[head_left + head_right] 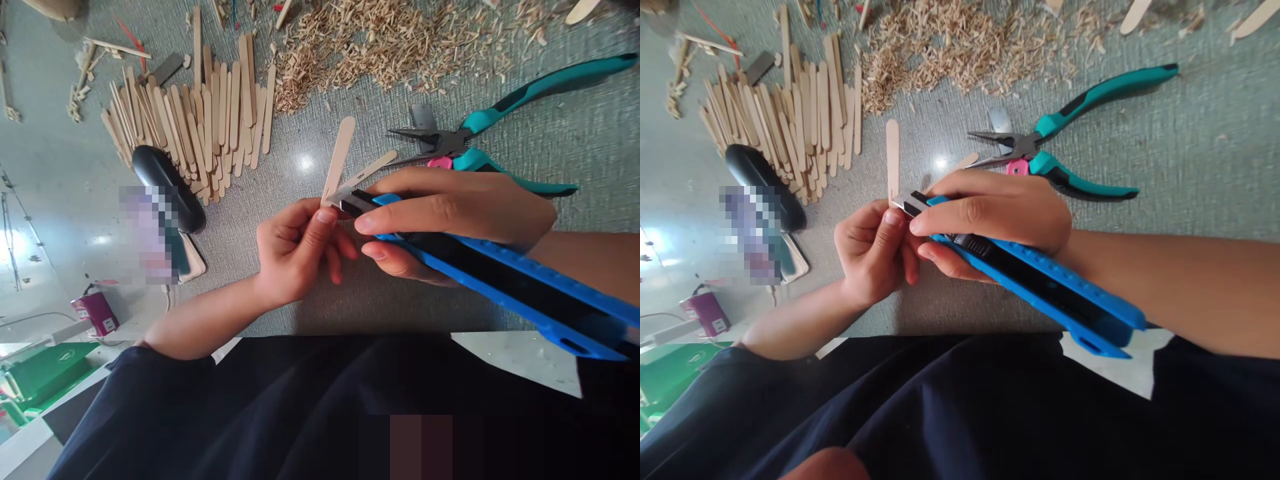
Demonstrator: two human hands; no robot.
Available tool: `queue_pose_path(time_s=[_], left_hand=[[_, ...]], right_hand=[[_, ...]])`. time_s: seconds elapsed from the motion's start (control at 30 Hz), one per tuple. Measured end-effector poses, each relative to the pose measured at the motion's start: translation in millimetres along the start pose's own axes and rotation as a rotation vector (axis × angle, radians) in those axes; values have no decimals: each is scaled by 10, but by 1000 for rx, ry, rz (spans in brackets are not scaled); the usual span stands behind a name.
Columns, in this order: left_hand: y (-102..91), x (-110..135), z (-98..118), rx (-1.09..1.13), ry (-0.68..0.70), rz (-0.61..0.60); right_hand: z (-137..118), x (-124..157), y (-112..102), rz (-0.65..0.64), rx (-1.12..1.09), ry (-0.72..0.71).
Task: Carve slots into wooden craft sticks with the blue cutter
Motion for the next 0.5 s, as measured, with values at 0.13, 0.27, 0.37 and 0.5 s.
queue_pose_path(time_s=[0.13, 0.27, 0.37, 0.5], left_hand=[[16, -15, -18, 12, 6, 17], [10, -11, -45, -96, 24, 75], [9, 2, -47, -149, 53, 90], [34, 8, -20, -79, 99, 52]], right_hand=[[-5, -22, 15, 67, 6, -30], [15, -28, 24, 38, 49, -39], [23, -27, 11, 47, 31, -47], [22, -43, -19, 92, 35, -40]])
Point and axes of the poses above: each hand's wrist, its own x-axis away from the middle knuckle, its own y-axis out of the palm, z = x × y, the point moved 1 cm from there along -x, towards the middle knuckle, and after that the axes turned 7 degrees about -z, right-handed, at the moved point
